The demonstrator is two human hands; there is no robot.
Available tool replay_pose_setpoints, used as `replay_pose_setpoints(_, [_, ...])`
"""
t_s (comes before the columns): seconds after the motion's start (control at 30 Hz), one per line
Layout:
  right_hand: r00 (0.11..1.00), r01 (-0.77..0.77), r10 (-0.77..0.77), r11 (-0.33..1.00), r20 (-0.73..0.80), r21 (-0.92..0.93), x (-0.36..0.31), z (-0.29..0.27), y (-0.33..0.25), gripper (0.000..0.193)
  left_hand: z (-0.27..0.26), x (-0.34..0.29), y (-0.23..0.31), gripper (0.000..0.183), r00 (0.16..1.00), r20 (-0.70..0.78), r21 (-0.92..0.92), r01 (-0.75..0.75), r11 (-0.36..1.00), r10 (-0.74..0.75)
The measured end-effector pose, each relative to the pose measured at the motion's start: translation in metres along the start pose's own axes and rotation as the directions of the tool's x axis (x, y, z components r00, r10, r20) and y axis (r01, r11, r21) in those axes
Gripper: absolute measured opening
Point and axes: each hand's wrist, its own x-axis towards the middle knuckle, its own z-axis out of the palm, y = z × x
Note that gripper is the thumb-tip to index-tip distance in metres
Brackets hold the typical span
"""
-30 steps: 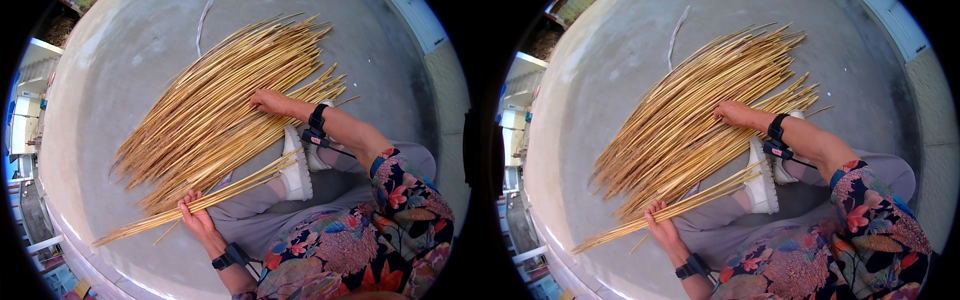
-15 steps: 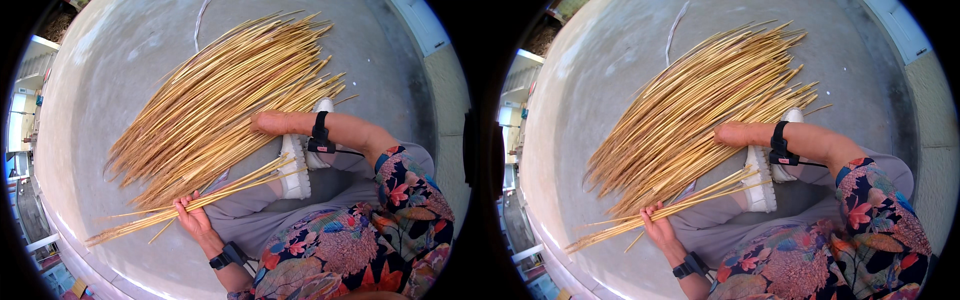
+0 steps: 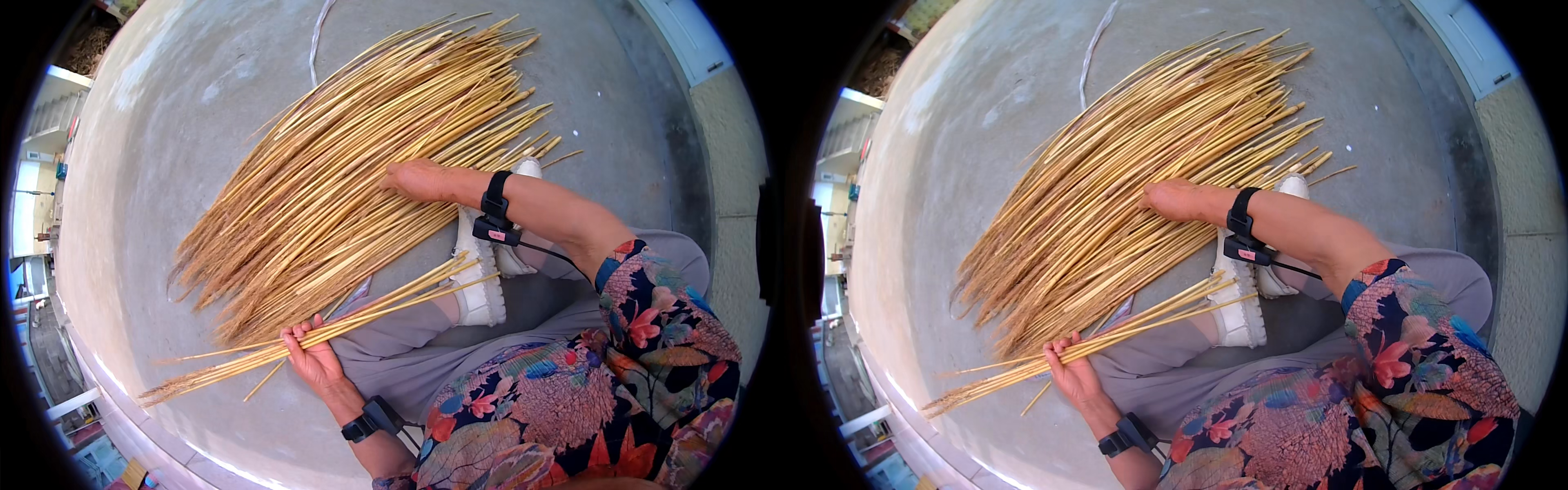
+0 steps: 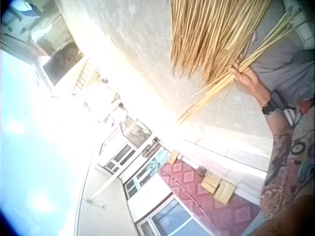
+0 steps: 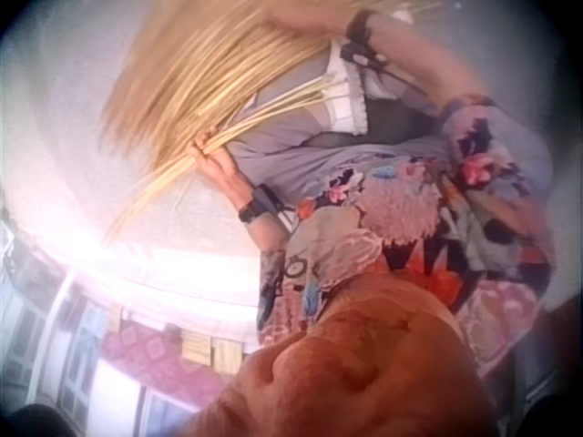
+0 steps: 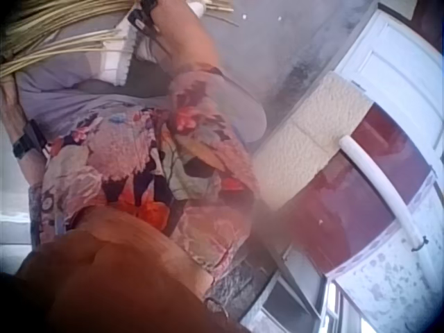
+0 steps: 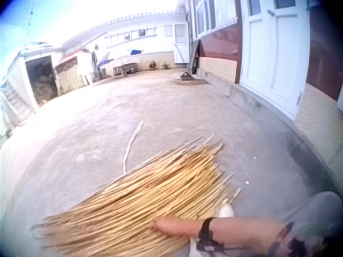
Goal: The person sorts through a bundle of long dry straws while sitting on the ground, picking them up one by one and grouping them together.
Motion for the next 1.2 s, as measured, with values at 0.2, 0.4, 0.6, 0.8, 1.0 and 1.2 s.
replay_pose_setpoints(0.2, [0.978,0.076,-0.075,0.997,0.195,0.007,0.006,-0.003,0.006,0.014,-0.003,0.001,-0.001,0.01,1.0,0.014,-0.001,0.001,1.0,-0.001])
replay_pose_setpoints(0.4, [0.983,0.183,-0.182,0.978,0.017,-0.103,-0.02,0.009,0.004,0.009,-0.007,0.004,-0.001,0.011,1.0,0.028,-0.008,-0.005,1.0,0.005])
replay_pose_setpoints(0.6, [0.959,0.248,-0.281,0.895,-0.037,-0.372,-0.024,0.025,0.011,0.009,0.001,0.002,0.0,0.011,0.999,0.032,-0.011,0.023,1.0,-0.023])
replay_pose_setpoints(0.8, [0.974,0.197,-0.226,0.871,-0.009,-0.451,-0.027,0.025,0.005,0.007,0.003,0.002,0.001,0.014,0.998,0.048,-0.02,0.043,0.999,-0.042])
replay_pose_setpoints(1.0, [0.95,0.218,-0.269,0.935,-0.156,-0.28,-0.026,0.02,0.006,0.01,0.0,-0.001,0.001,0.014,0.999,0.019,-0.051,0.035,0.998,-0.034])
replay_pose_setpoints(1.2, [0.993,0.085,-0.068,0.979,-0.099,0.187,-0.039,-0.034,0.003,0.01,-0.004,0.004,-0.004,0.013,0.999,0.021,0.0,-0.024,1.0,0.024])
